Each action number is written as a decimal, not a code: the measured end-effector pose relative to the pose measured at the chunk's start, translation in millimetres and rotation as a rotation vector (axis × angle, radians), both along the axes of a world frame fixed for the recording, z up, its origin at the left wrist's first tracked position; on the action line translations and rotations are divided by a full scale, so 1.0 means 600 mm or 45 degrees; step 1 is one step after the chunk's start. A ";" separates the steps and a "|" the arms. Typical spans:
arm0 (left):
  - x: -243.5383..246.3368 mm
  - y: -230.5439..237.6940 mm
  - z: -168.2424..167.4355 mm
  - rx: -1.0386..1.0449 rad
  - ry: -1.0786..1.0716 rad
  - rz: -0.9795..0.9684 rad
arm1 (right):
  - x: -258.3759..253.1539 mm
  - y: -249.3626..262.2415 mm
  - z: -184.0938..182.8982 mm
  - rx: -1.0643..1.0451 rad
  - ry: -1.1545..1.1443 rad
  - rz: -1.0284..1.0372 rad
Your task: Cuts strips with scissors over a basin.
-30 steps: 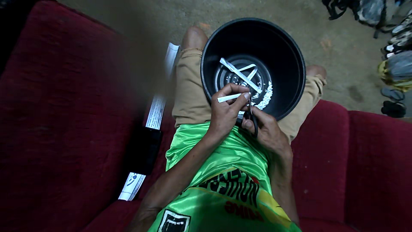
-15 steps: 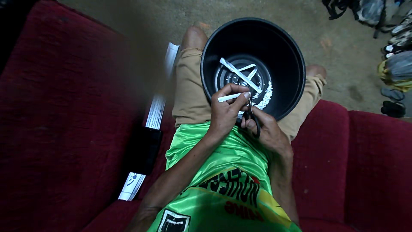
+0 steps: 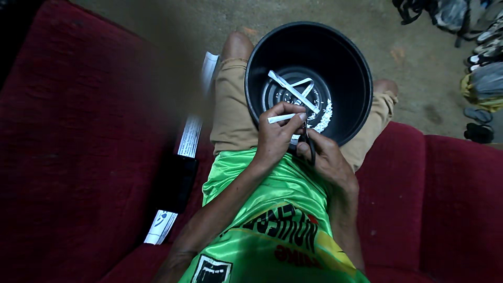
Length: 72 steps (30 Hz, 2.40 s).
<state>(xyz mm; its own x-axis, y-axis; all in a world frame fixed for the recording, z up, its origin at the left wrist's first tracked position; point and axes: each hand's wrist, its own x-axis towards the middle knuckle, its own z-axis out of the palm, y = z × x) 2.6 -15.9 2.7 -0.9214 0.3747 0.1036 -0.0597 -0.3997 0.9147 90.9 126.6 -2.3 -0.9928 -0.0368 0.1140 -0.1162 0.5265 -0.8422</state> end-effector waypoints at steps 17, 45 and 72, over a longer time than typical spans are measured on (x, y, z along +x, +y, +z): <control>0.000 -0.001 0.002 0.031 -0.073 -0.004 | 0.001 -0.002 -0.001 -0.150 0.012 -0.047; 0.001 -0.005 0.005 -0.024 0.009 -0.027 | 0.002 0.001 -0.001 -0.072 0.028 -0.002; 0.002 -0.005 0.010 -0.001 -0.004 -0.013 | 0.003 0.001 -0.003 -0.098 0.015 0.016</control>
